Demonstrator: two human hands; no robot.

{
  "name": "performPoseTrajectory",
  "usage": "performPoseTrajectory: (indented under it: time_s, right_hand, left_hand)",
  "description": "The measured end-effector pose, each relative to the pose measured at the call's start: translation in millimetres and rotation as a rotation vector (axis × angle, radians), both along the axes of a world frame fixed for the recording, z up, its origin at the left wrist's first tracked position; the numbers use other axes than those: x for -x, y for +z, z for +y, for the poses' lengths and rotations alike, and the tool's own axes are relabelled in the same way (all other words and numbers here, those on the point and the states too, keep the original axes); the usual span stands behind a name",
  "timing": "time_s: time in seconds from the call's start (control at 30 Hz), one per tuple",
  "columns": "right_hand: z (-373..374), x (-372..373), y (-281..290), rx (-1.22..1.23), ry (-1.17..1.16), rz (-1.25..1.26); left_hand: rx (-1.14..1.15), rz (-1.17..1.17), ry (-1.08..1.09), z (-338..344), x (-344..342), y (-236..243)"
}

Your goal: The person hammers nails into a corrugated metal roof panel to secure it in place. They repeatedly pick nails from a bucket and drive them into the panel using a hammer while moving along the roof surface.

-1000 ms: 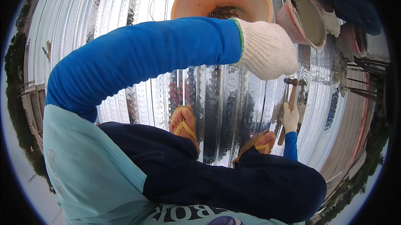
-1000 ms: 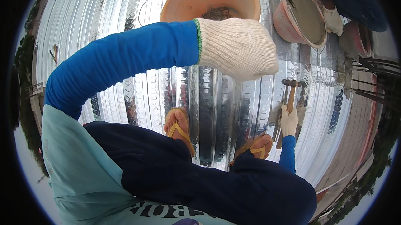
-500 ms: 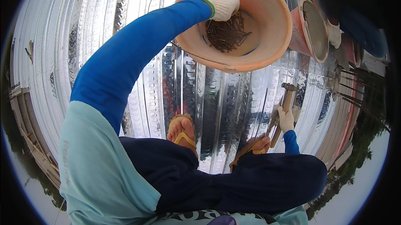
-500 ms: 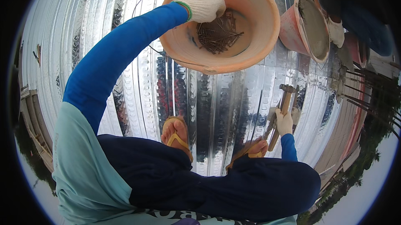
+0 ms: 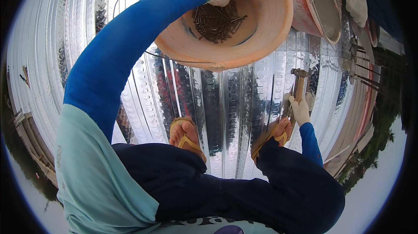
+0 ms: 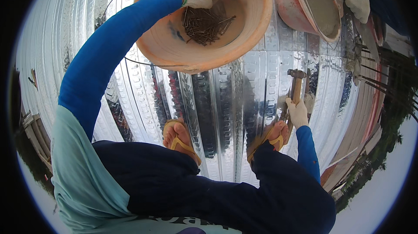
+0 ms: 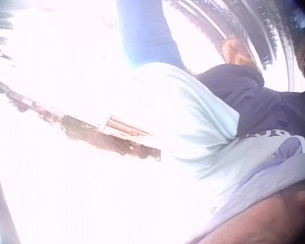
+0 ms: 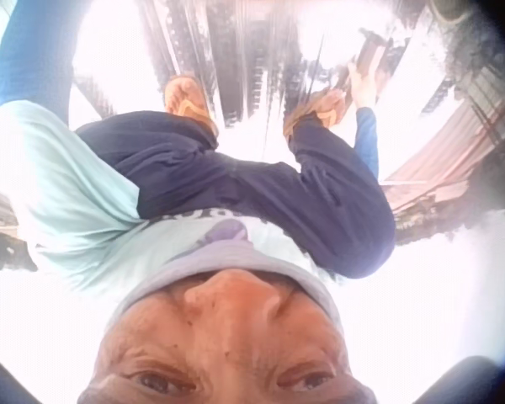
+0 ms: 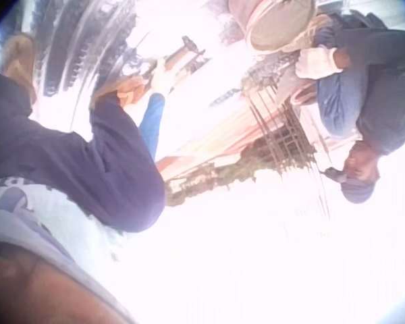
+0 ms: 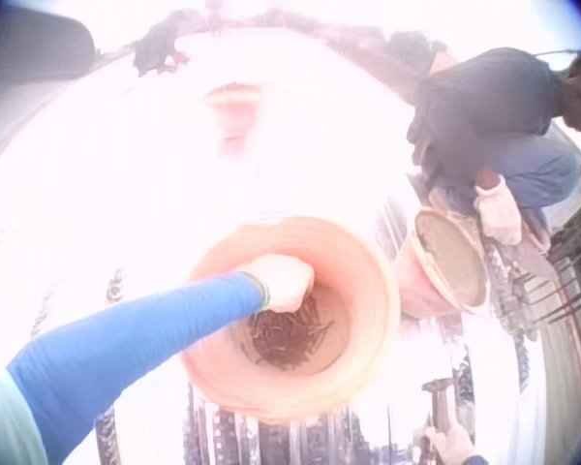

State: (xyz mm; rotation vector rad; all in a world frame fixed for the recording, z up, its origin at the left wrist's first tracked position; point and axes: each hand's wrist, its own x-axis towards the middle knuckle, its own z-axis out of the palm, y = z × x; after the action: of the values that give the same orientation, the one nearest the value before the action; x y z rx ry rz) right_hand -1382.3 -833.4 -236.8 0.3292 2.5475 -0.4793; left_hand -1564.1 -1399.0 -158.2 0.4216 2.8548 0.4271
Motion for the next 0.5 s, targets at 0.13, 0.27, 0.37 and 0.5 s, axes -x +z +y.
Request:
performPoseTrajectory:
  time_s: [0.13, 0.27, 0.37, 0.5]
  right_hand:
    - [-0.8, -0.7, 2.6, -0.02, -0.043, -0.082]
    - [-12.9, 2.2, 14.2, -0.009, -0.031, -0.073]
    - [-9.1, 0.5, 10.4, -0.022, 0.002, -0.031]
    - [-2.0, -3.6, 3.3, -0.049, 0.046, 0.031]
  left_hand:
    - [0.016, -0.248, -0.073, 18.4, -2.5, 25.7]
    - [-0.029, -0.205, -0.057, 30.1, -12.2, 7.0]
    - [0.053, -0.184, -0.05, 34.8, -17.1, 1.3]
    - [0.196, -0.147, -0.044, 29.3, -11.7, 7.4]
